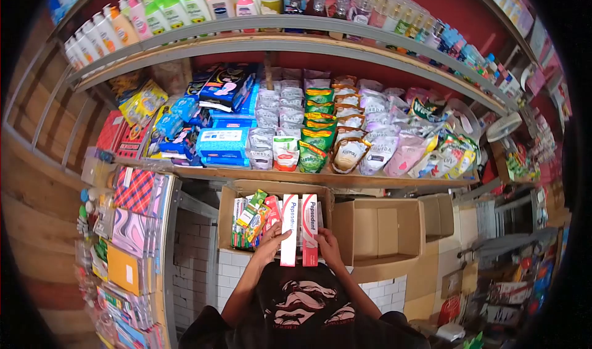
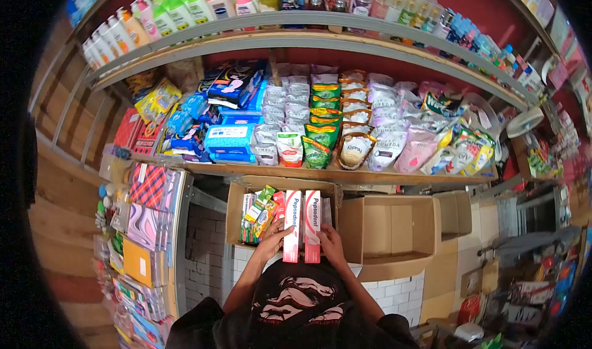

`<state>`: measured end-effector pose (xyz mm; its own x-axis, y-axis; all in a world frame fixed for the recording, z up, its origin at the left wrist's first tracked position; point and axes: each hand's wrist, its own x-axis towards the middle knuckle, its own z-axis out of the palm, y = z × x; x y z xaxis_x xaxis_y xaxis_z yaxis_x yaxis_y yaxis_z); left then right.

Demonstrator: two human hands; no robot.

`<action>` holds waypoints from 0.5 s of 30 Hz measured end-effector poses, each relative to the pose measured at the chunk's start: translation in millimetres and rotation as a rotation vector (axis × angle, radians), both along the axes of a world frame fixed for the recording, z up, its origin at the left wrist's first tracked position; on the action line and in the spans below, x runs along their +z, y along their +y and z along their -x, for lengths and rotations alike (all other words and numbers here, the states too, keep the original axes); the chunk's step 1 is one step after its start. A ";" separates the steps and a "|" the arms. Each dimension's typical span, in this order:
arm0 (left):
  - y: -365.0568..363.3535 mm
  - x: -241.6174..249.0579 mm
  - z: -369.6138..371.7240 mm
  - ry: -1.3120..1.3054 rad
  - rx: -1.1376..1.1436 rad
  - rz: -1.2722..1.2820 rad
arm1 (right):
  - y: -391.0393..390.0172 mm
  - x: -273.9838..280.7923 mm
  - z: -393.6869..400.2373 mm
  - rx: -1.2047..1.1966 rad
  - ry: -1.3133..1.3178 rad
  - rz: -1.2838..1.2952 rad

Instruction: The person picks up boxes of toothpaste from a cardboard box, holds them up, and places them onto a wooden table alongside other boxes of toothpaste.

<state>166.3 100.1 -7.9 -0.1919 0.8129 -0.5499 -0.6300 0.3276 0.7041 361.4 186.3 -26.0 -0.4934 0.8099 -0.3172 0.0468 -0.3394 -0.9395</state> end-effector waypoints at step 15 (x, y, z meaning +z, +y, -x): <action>-65.4 18.2 -113.0 -0.080 0.481 -0.106 | 3.5 -5.4 -60.2 0.424 0.070 -0.023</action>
<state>279.3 34.7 10.3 -0.5194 0.6953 -0.4968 -0.7453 -0.0840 0.6615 421.7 189.8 -31.4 -0.8038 0.5373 -0.2552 0.1132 -0.2829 -0.9524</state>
